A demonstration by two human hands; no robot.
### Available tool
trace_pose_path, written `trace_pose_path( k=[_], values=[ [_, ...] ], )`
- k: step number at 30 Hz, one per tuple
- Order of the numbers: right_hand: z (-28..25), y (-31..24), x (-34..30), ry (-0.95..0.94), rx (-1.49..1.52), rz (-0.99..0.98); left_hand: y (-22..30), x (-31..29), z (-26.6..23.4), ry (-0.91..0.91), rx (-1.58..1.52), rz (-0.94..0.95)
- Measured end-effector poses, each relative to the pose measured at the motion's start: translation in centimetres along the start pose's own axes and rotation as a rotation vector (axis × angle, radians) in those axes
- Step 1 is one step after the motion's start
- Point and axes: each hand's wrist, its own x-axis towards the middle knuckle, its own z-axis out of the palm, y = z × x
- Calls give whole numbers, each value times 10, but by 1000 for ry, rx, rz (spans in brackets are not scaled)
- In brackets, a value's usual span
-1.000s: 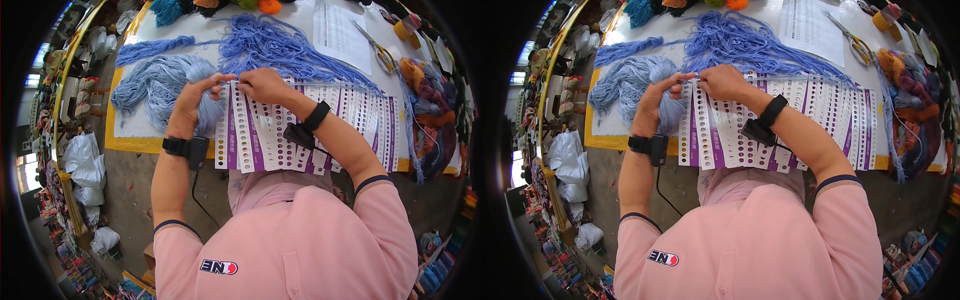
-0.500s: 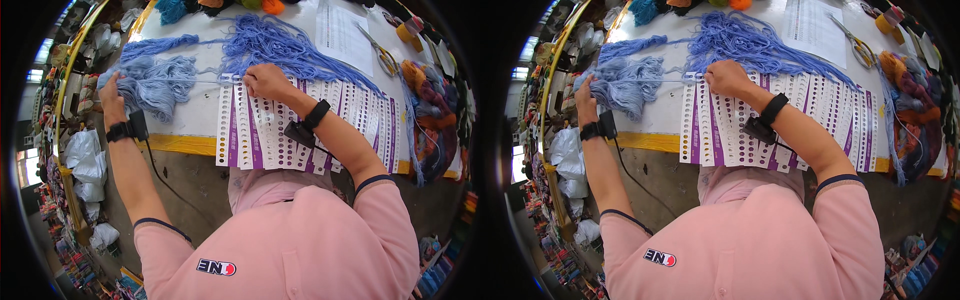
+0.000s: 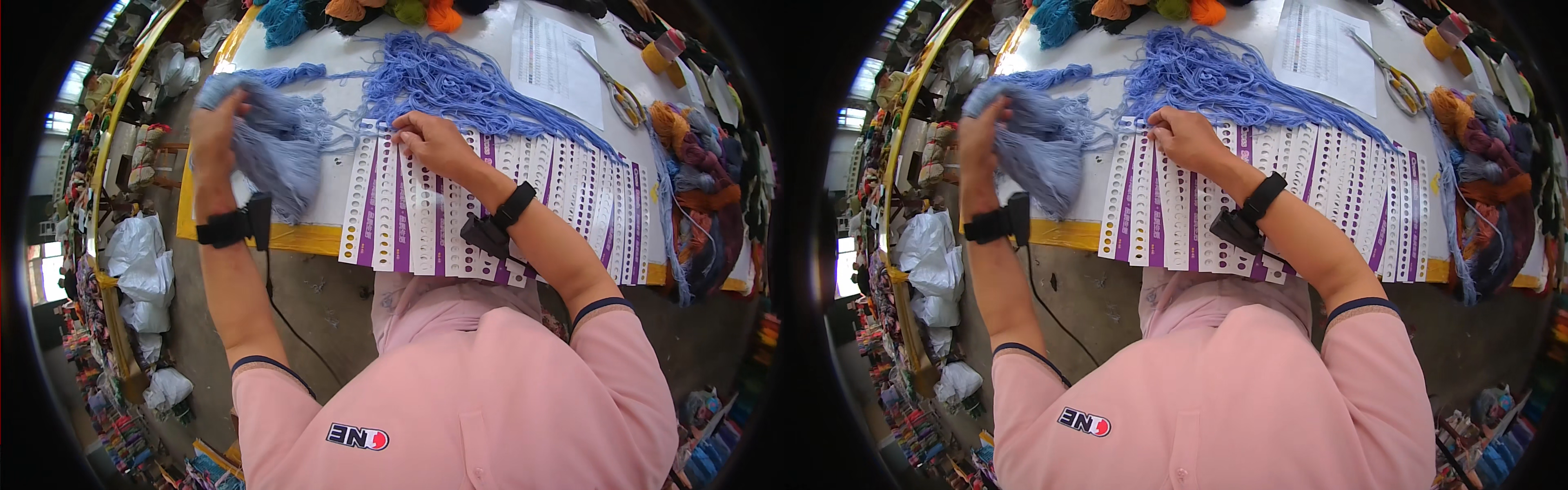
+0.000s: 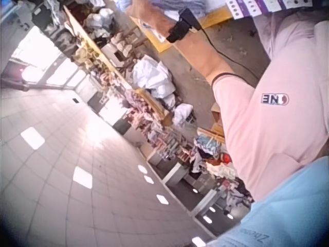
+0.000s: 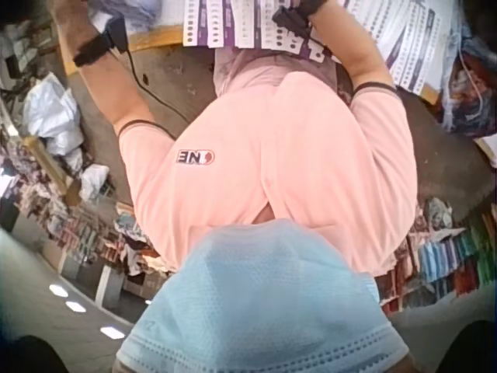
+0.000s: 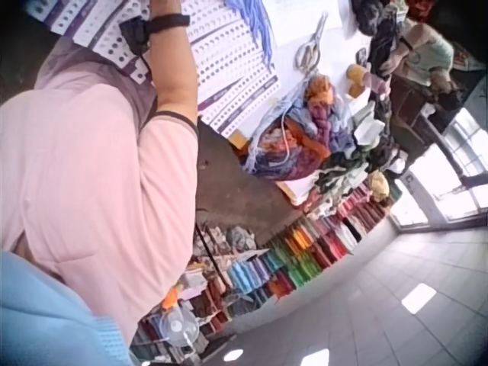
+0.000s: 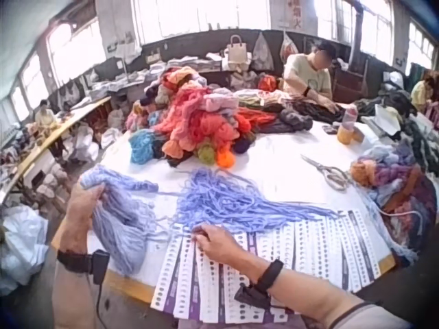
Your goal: The person organizes thread cards on the table, picks up a bundle of blue thread, and cuts it using scissors. They then pull individual strands from the bundle and thread them through the holes in the cards.
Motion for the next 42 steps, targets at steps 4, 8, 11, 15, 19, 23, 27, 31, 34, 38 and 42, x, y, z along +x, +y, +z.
trace_pose_path(
  k=[4,8,11,15,19,23,27,31,34,38,42],
  values=[
    [1,-3,0,8,139,49,51,13,-54,-362,-483,-154],
    [-30,15,6,0,513,168,28,-72,75,-416,-720,-264],
    [-14,11,9,160,285,81,-34,-100,116,-685,-1070,-631],
    [7,-23,-15,-38,564,206,-62,-115,129,-631,-1103,-661],
    [9,-13,-14,-81,641,161,-69,-114,131,-641,-1074,-604],
    [3,-21,-20,-130,640,285,-63,-121,132,-598,-995,-564],
    [9,-14,-19,-38,649,170,-51,-125,134,-603,-1036,-594],
    [2,-15,-24,-68,629,102,-53,-129,130,-562,-943,-502],
    [-5,-17,-27,-142,509,210,-53,-130,129,-565,-959,-487],
    [-5,-15,-30,-102,769,260,-52,-131,131,-524,-917,-433],
    [-7,-17,-33,-133,993,294,-53,-131,128,-586,-941,-434]
  ],
)
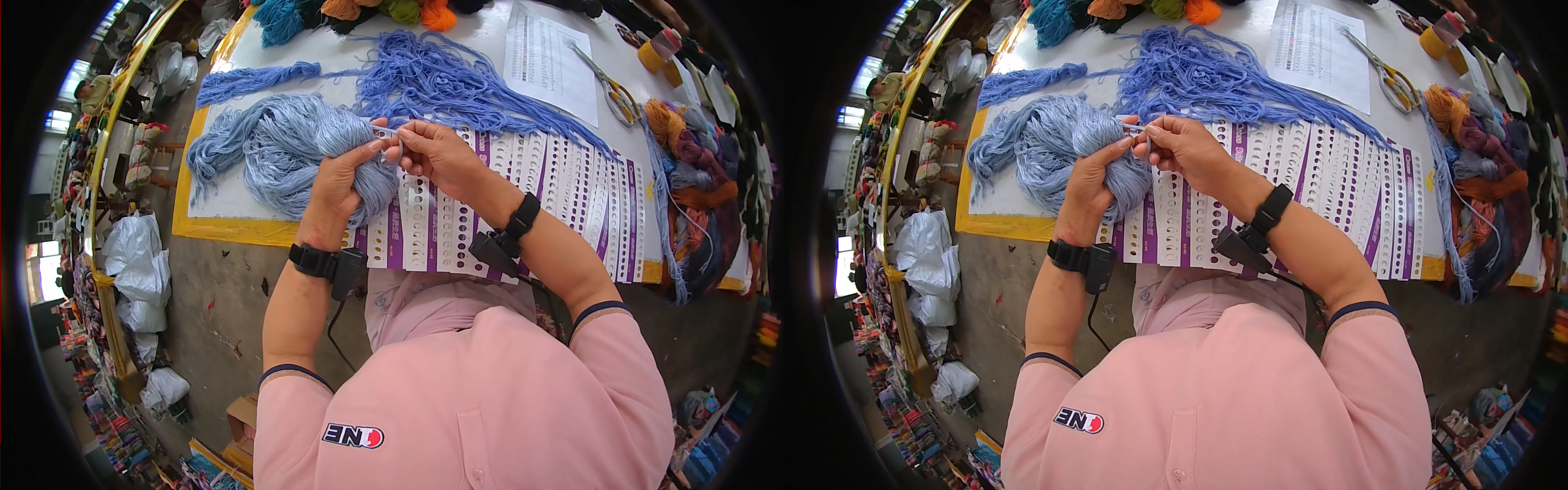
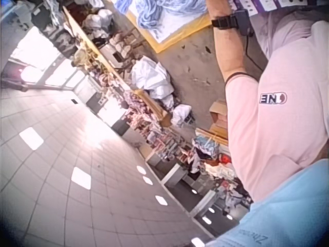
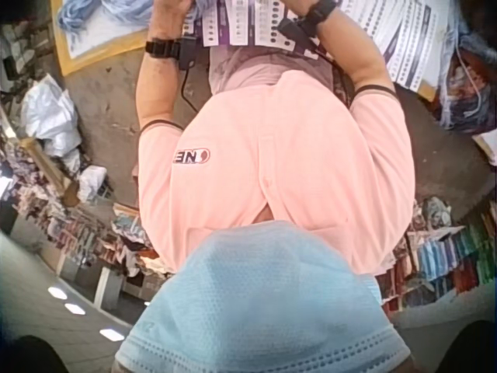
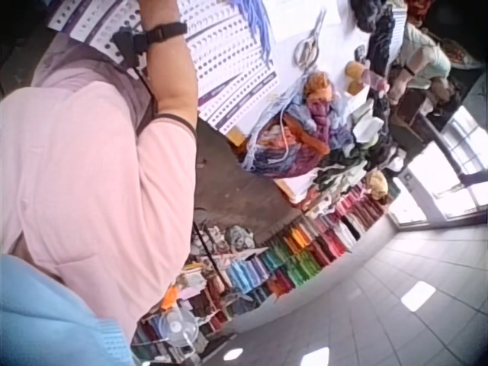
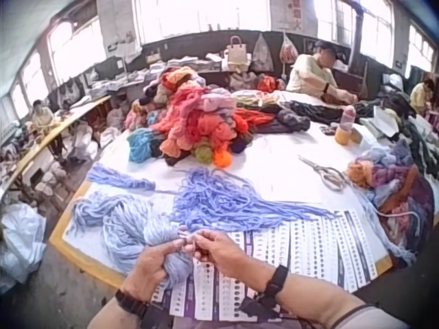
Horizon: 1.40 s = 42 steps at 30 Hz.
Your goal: The person organizes thread cards on the table, picks up a bundle of blue thread, and cuts it using scissors. They then pull individual strands from the bundle and thread them through the holes in the cards.
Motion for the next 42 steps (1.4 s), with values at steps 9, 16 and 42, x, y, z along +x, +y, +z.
trace_pose_path(
  k=[9,16,42],
  values=[
    [5,0,-1,38,-293,-103,-6,1,-2,-25,0,31],
    [1,-1,0,13,-372,-105,-8,0,3,30,39,75],
    [-108,-124,-43,-55,345,-410,244,-48,-249,234,-232,641]
  ],
)
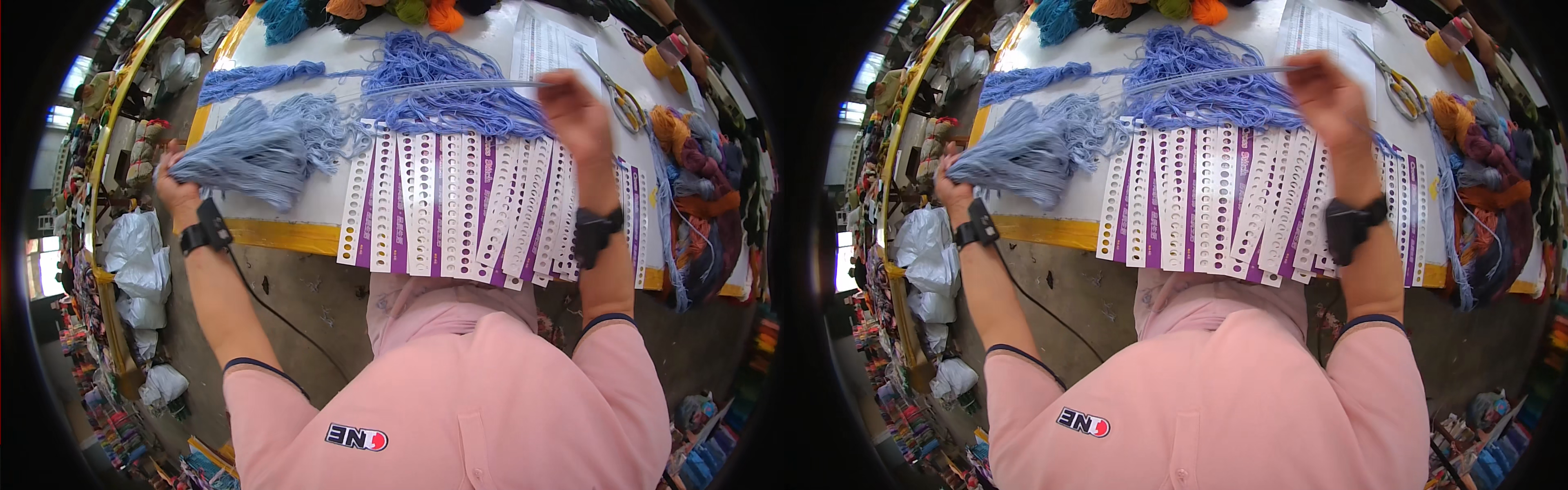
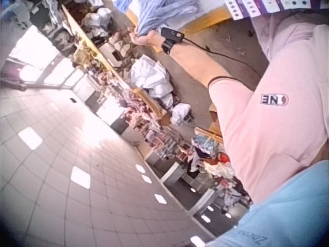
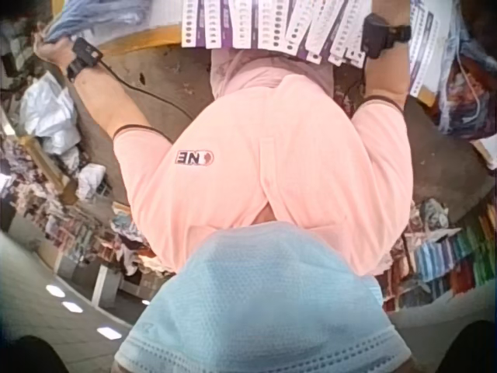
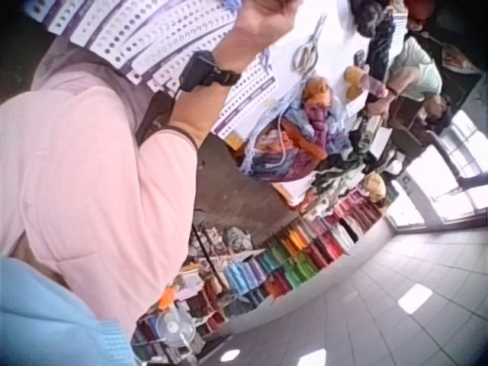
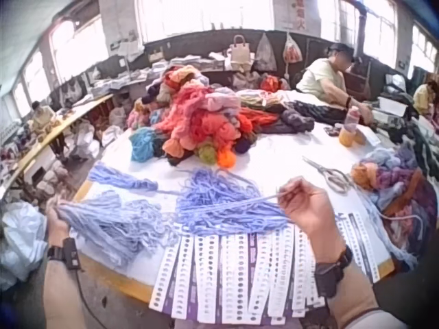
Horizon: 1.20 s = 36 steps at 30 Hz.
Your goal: The person organizes thread cards on the table, picks up a bundle of blue thread, and cuts it using scissors. They then pull individual strands from the bundle and thread them through the holes in the cards.
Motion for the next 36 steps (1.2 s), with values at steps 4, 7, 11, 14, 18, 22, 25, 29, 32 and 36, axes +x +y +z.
trace_pose_path(
  k=[4,7,11,14,18,22,25,29,32,36],
  values=[
    [-77,-166,-45,298,-124,-629,40,27,3,99,208,170],
    [-4,-96,-27,724,-1174,-1108,11,6,26,-94,155,-106],
    [41,85,4,-107,-1426,-111,-166,-76,135,-62,559,-330],
    [27,132,14,-309,-1640,48,-220,-121,184,-96,549,-752],
    [35,138,20,-341,-1715,103,-245,-123,181,-175,702,-857],
    [29,139,23,-342,-1609,18,-266,-128,187,-340,949,-750],
    [26,135,22,-287,-1567,59,-275,-138,190,-248,999,-553],
    [21,134,19,-207,-1360,65,-271,-143,198,-71,877,-664],
    [21,138,22,-307,-1461,97,-273,-127,184,-330,1009,-611],
    [25,140,19,-293,-1535,9,-295,-130,179,-333,1539,-285]
  ],
)
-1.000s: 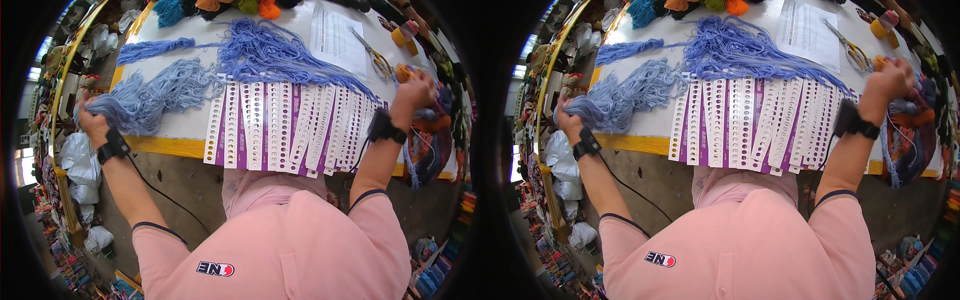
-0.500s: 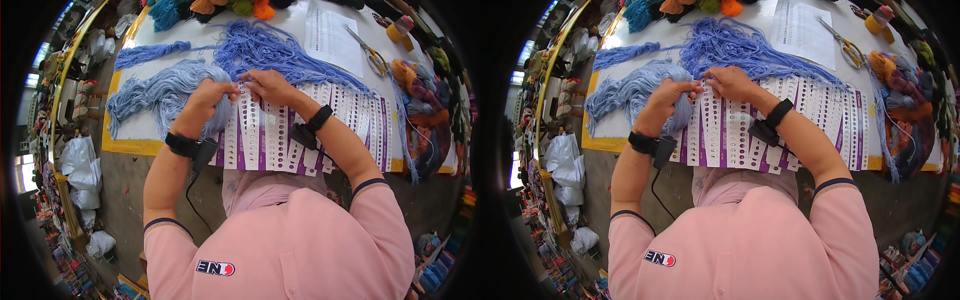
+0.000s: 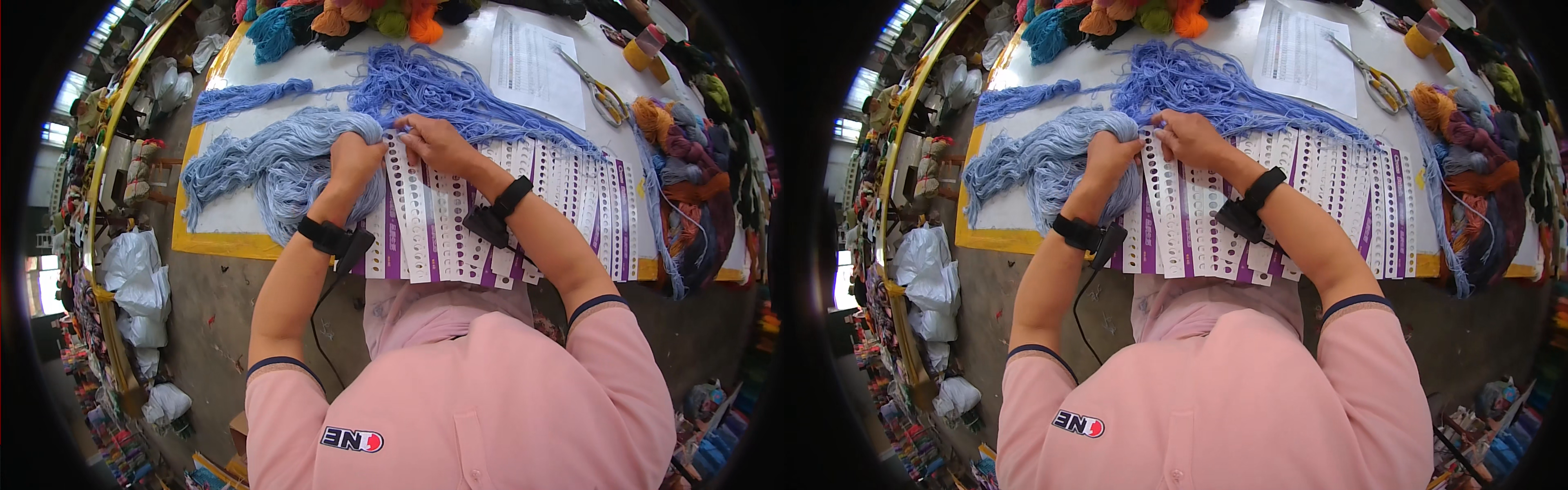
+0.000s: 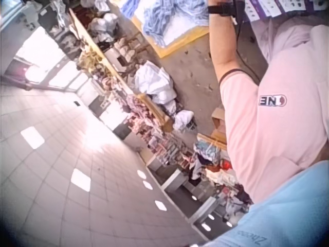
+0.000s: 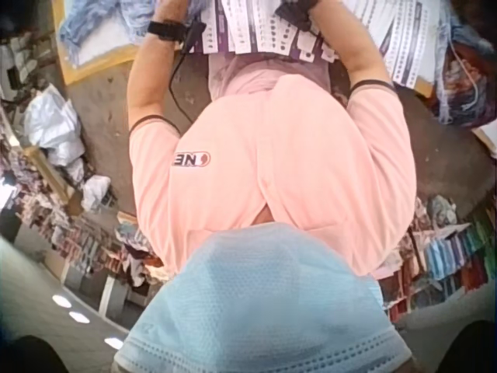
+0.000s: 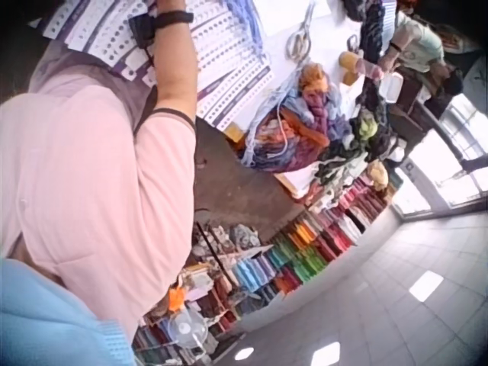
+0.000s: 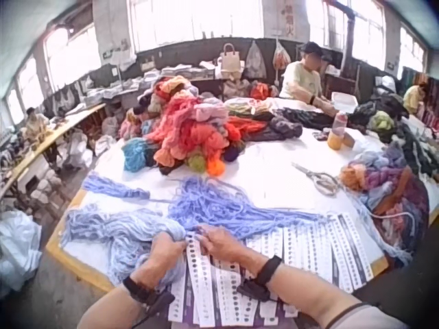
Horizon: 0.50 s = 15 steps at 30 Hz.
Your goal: The person organizes thread cards on the table, picks up a bundle of blue thread, and cuts it using scissors. They then pull individual strands from the bundle and thread them through the holes in the cards.
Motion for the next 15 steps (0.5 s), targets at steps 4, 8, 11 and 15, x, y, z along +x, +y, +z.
trace_pose_path(
  k=[4,8,11,15],
  values=[
    [-2,-6,-1,77,105,74,-2,0,-4,-129,-395,-30],
    [0,-5,2,20,37,22,-5,6,-11,-182,-409,-58],
    [-2,-7,8,-14,-57,21,-5,4,-14,-259,-465,-52],
    [4,-4,13,-24,-74,13,-10,6,-11,-192,-396,37]
  ],
)
